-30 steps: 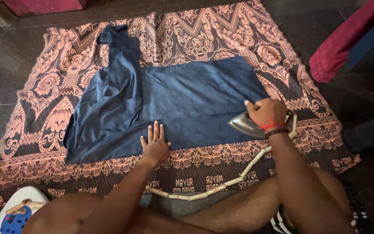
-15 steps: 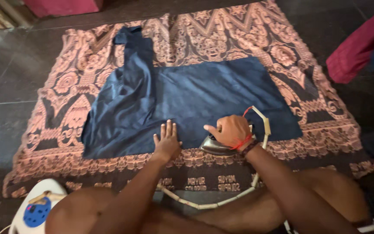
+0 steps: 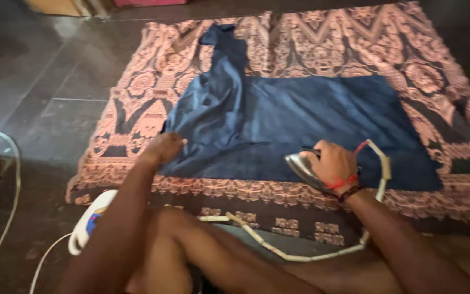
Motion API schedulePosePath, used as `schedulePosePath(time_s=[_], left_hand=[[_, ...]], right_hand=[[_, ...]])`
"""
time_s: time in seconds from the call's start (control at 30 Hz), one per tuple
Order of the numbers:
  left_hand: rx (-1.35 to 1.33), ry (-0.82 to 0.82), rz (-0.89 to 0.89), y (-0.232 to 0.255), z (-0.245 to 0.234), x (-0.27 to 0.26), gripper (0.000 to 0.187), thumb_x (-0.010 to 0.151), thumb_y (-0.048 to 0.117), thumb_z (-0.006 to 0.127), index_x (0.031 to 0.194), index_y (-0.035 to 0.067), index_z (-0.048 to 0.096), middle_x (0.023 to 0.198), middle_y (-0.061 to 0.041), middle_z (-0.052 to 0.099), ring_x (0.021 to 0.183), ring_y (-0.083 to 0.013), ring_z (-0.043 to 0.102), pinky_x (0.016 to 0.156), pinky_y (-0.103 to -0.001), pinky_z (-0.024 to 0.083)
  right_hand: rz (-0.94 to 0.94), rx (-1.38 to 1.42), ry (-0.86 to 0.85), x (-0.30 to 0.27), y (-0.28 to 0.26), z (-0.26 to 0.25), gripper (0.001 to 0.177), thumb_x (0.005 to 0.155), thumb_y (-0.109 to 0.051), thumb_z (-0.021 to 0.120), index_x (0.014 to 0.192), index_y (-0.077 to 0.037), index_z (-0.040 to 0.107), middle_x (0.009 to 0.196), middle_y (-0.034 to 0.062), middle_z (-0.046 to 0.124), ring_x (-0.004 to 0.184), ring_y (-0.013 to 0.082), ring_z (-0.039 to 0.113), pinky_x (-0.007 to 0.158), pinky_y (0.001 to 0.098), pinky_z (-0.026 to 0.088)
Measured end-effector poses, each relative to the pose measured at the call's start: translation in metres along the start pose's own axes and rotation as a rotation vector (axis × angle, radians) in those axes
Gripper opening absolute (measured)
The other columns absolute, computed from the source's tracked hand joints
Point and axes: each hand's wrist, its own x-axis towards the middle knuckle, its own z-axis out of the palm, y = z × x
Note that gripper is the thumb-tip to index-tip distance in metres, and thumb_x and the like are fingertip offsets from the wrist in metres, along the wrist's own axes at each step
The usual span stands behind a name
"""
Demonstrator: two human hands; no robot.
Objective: The person irons a dark blue shirt on a patterned mat laid on the floor. They plug in the iron, spread the shirt flat, and move the iron across the fabric to remove wrinkles.
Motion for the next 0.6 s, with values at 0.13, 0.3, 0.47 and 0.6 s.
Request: schedulePosePath(time_s=[0.13,0.3,0.47,0.6], left_hand=[[-0.406,-0.201,-0.511,-0.056,0.046,-0.01,0.069,0.086,0.062,0.067,0.12,0.002,0.076,0.125,-0.022,0.073,0.12,-0.0365,0.068,0.106,-0.045,0.051],[-0.456,-0.026,-0.539,-0.069,0.07,-0.002,0.075,0.078,0.062,0.079,0.12,0.0,0.071,0.12,-0.027,0.071,0.115,-0.0389,0.068,0.102,-0.046,0.052],[-0.417,0.383,-0.48,-0.051,0.058,0.02,0.062,0.072,0.05,0.083,0.115,0.006,0.071,0.11,-0.022,0.072,0.108,-0.0385,0.067,0.096,-0.047,0.052],[-0.287,0.176,-0.316,-0.031,0.047,0.035,0.054,0.084,0.052,0.08,0.116,0.009,0.073,0.12,-0.017,0.071,0.117,-0.0343,0.066,0.102,-0.046,0.051]], right_hand=[[-0.045,0.041,0.021,-0.002,-0.015,0.001,0.043,0.084,-0.053,0.075,0.083,-0.01,0.074,0.083,0.0134,0.073,0.079,0.0367,0.071,0.067,0.0483,0.053],[-0.193,0.148,-0.133,0.013,-0.034,0.004,0.04,0.076,-0.054,0.076,0.081,-0.015,0.077,0.078,0.0089,0.075,0.074,0.0319,0.071,0.064,0.0452,0.053],[0.005,0.05,0.041,0.021,-0.064,0.031,0.042,0.084,-0.056,0.077,0.083,-0.014,0.079,0.081,0.0108,0.074,0.074,0.0352,0.07,0.064,0.0474,0.052],[-0.032,0.082,0.001,0.025,-0.081,0.037,0.044,0.081,-0.057,0.077,0.084,-0.013,0.078,0.077,0.0108,0.073,0.072,0.0343,0.071,0.062,0.0469,0.053]])
